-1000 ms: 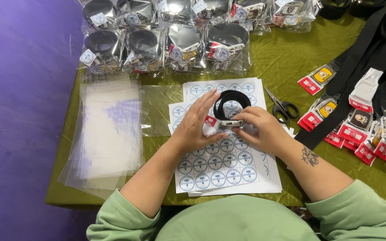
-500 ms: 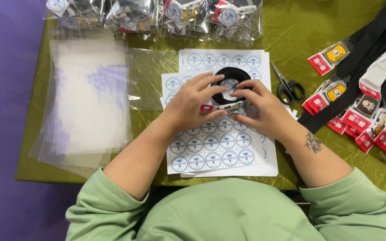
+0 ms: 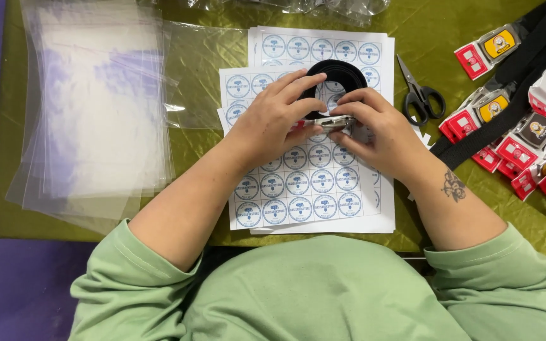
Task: Cutting labels from a sheet, applying them to rolled-up belts, and placing the belts into plastic bags.
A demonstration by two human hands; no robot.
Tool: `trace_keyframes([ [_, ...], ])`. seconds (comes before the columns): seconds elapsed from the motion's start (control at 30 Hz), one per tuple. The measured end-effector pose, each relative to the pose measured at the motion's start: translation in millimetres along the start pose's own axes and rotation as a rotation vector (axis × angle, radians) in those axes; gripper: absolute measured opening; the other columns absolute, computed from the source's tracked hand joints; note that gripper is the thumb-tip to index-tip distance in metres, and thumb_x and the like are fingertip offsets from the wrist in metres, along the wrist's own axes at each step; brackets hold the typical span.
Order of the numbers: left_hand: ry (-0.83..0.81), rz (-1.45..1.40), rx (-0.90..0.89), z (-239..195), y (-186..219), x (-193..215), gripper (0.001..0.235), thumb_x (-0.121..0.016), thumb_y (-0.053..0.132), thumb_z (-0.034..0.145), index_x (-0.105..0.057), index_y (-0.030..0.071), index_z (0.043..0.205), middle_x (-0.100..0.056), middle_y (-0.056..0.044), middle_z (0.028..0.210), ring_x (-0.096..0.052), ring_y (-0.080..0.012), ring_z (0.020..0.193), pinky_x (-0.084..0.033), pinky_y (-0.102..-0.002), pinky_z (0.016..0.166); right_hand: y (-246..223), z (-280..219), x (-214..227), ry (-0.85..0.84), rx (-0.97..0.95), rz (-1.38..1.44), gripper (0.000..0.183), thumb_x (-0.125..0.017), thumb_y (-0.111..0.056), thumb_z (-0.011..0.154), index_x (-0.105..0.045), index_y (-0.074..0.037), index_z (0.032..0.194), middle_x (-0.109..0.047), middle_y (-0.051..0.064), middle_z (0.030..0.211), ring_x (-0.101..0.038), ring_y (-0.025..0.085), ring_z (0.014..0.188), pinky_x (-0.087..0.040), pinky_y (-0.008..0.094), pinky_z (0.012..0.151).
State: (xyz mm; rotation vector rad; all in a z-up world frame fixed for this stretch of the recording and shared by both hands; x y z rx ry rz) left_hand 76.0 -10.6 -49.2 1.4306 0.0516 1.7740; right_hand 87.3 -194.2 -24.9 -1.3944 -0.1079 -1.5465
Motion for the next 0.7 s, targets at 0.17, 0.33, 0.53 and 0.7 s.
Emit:
trace_keyframes([
  [0.17, 0.021, -0.015, -0.006, -1, -1, -1, 0.025, -0.074, 0.028, 0.098, -0.069, 0.016, 0.119, -0.057, -0.01, 0.143, -0.047, -0.0359, 0.139, -0.045, -0.053, 0.11, -2, 1, 2, -0.008, -0.012, 0.021, 0.034, -0.084, -0.008, 0.088, -0.069, -0.002, 0.118, -0.065, 0.014, 0.117, -0.07, 0.036, 0.091, -0.061, 0.042, 0.072],
  [0.33, 0.049, -0.026, -0.026, 0, 1, 6, 0.027, -0.076, 0.028, 0.097, -0.068, 0.016, 0.12, -0.057, -0.011, 0.143, -0.05, -0.0361, 0.137, -0.047, -0.051, 0.109, 4, 0, 4, 0.007, 0.012, -0.022, 0.029, -0.084, -0.002, 0.088, -0.07, 0.0, 0.113, -0.067, 0.016, 0.108, -0.068, 0.034, 0.083, -0.061, 0.04, 0.068],
  [0.53, 0.015, -0.091, -0.072, -1, 4, 14, 0.069, -0.064, 0.049, 0.106, -0.036, 0.009, 0.154, -0.032, -0.015, 0.165, -0.043, -0.0371, 0.151, -0.042, -0.057, 0.122, 15, 0, 17, -0.034, -0.008, -0.054, 0.025, -0.077, -0.007, 0.1, -0.067, 0.005, 0.119, -0.066, 0.019, 0.111, -0.062, 0.031, 0.094, -0.051, 0.039, 0.077],
  [0.7, -0.229, 0.126, 0.29, -4, -27, -12, 0.09, -0.048, 0.069, 0.101, -0.013, 0.015, 0.164, -0.006, -0.015, 0.17, -0.008, -0.0389, 0.157, -0.009, -0.057, 0.124, 13, 3, 20, -0.105, -0.179, -0.073, 0.049, -0.079, -0.024, 0.095, -0.062, -0.004, 0.135, -0.057, 0.012, 0.126, -0.046, 0.019, 0.071, -0.042, 0.032, 0.064],
])
Point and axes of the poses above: each hand's wrist, its own z-axis towards the middle knuckle, its own x-axis out of the back of the hand, y = z × x, the point moved 5 cm from there along z, towards the middle knuckle
